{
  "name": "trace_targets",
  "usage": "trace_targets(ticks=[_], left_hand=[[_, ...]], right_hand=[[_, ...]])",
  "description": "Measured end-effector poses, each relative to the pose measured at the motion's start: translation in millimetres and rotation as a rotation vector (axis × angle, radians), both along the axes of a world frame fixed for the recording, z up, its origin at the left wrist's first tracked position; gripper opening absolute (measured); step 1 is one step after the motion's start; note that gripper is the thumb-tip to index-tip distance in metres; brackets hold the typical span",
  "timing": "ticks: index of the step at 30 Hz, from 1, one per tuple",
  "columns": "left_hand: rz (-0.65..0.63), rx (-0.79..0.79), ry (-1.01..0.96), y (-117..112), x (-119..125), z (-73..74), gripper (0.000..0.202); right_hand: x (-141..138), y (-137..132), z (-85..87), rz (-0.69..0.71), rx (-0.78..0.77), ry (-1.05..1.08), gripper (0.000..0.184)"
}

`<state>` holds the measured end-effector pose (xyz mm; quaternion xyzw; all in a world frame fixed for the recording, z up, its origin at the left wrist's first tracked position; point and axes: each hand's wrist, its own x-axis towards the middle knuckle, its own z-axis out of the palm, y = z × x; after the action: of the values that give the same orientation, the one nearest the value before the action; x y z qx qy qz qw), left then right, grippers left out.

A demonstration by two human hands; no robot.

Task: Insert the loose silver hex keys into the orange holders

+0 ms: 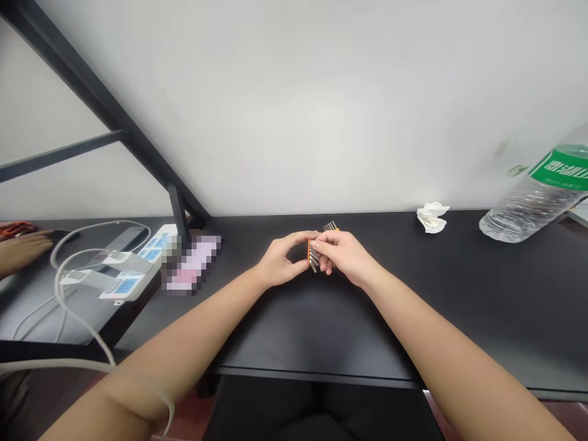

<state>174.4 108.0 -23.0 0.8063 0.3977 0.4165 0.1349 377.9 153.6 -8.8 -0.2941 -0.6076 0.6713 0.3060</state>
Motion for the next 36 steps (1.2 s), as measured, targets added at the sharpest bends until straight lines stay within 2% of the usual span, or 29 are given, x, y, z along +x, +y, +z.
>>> trace_targets(ticks=[2,3,5,8,11,14,16,18,21,24,26,27,29,30,33,36], left_hand=[[0.000,-0.012,0.019,1,-2,1.1,0.056],[0.014,-0.020,0.040,2,-4,1.0,0.056],[0.076,-0.045,0.114,7,-10,-0.9,0.054],[0.240,-0.115,0.258,18,-23,-6.3,0.051],[0.411,-0.192,0.339,26,-36,-10.8,0.049],[0.546,-0.271,0.358,30,-41,-12.2,0.056],[0.586,-0.307,0.364,30,-42,-12.1,0.062],[0.588,-0.305,0.369,30,-41,-12.1,0.060],[0.588,-0.200,0.344,28,-38,-10.9,0.049],[0.484,-0.065,0.271,22,-32,-5.9,0.035],[0.303,-0.045,0.261,16,-26,-1.2,0.034],[0.202,-0.065,0.285,13,-22,0.9,0.038],[0.064,-0.111,0.311,9,-16,3.4,0.046],[0.040,-0.130,0.312,8,-13,3.6,0.046],[0.123,-0.159,0.229,8,-11,1.0,0.037],[0.215,-0.173,0.055,10,-13,-1.7,0.037]], right_hand=[[2,4,-1.6,0.001,-0.012,-0.041,0.042],[4,7,-2.6,-0.031,0.034,-0.096,0.041],[10,15,-5.4,-0.154,0.253,-0.257,0.037],[21,32,-12.5,-0.369,0.700,-0.481,0.023],[31,48,-25.0,-0.473,0.808,-0.571,0.023],[33,58,-38.1,-0.403,0.923,-0.663,0.037],[31,59,-43.0,-0.312,0.978,-0.744,0.037],[26,57,-43.6,-0.240,0.993,-0.822,0.030],[18,50,-39.7,-0.160,0.999,-0.893,0.021],[12,43,-35.7,-0.050,1.035,-0.802,0.017],[9,39,-34.1,0.023,0.973,-0.649,0.015],[8,37,-33.5,0.045,0.878,-0.566,0.016],[6,33,-32.4,0.066,0.581,-0.392,0.022],[4,30,-31.8,0.077,0.414,-0.299,0.027],[2,23,-29.6,0.131,0.021,-0.046,0.036],[1,19,-26.7,0.166,-0.158,0.078,0.039]])
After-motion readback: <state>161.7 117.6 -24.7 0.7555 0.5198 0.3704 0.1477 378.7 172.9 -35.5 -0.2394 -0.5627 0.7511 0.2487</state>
